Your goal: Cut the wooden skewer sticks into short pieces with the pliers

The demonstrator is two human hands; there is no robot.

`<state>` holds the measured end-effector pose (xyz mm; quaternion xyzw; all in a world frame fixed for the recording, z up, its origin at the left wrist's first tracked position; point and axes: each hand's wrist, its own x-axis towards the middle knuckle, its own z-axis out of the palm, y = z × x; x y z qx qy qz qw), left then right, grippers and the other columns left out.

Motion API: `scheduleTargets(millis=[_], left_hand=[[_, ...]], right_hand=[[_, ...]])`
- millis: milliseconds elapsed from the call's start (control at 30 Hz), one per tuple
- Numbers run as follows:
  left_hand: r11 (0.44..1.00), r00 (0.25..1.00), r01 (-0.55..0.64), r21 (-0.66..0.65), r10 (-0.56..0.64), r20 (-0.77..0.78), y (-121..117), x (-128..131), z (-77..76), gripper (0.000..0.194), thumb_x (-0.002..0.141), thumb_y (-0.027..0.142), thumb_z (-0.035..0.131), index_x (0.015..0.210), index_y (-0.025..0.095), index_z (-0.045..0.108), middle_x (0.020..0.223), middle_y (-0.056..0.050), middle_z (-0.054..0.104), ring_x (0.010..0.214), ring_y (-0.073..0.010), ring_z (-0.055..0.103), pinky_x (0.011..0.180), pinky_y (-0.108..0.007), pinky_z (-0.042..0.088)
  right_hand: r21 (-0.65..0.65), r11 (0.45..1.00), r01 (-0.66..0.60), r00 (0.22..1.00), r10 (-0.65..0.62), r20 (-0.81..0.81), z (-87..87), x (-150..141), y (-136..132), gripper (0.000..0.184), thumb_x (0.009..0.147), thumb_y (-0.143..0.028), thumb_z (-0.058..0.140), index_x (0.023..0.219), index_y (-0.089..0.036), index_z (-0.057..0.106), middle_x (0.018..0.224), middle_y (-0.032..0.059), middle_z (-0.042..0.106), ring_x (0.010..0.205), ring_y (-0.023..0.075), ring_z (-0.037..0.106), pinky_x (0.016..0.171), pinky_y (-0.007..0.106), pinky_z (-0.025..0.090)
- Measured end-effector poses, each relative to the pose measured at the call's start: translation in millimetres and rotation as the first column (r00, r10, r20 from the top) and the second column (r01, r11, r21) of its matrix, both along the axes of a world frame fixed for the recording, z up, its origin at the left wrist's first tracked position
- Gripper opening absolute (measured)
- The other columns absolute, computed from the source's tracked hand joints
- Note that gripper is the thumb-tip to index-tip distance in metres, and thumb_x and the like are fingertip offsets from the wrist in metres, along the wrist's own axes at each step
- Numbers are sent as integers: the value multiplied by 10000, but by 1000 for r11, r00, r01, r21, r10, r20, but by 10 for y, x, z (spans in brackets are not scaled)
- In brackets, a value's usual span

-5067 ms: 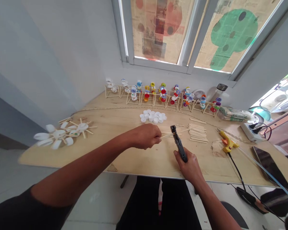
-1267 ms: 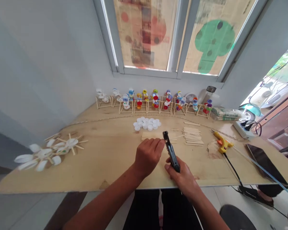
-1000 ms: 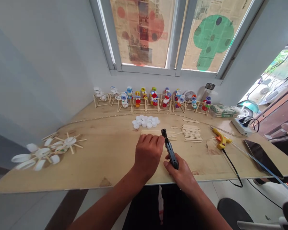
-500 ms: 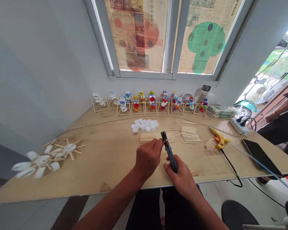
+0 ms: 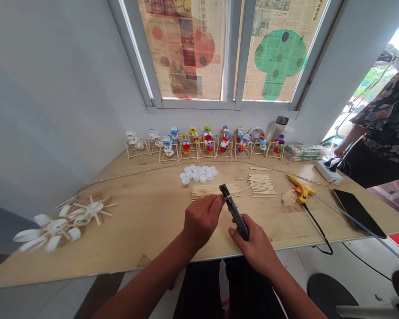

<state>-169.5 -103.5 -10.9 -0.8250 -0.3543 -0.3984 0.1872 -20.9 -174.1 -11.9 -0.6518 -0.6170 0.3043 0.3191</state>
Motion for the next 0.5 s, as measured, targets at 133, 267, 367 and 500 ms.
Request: scheduleTargets(millis=[133,267,367,500], left_hand=[[998,999,32,51,-31,-12,4,-18,18,139,822,113,465,936,144,539,737,-34,624,651,-117,563,565,-221,399],[998,999,45,38,-44,-13,-12,2,48,128,825,105,449,894,134,554,682,-25,610,600,-111,553,540,-214,394],[999,999,52,-9,-52,1,-28,19,61,163,837,101,422,902,140,565,648,-14,593,558,-100,539,514,-206,384],[995,997,57,-77,-54,48,-46,24,84,169,855,126,402,895,140,566,625,-6,579,538,-93,538,500,-196,385]], right_hand=[[-18,1000,-14,999,13,-51,-5,-2,14,196,770,-357,490,885,-211,550,667,-22,571,637,161,530,592,244,356],[-2,1000,-4,999,4,-47,-12,3,17,185,770,-348,488,879,-211,550,659,-23,566,631,163,528,593,245,354],[16,1000,2,999,-1,-38,3,0,9,179,778,-343,479,888,-215,540,643,-27,557,612,160,522,578,244,350],[35,999,3,1000,-3,-17,21,-4,2,169,783,-339,474,880,-215,536,645,-25,559,609,158,528,573,240,348]])
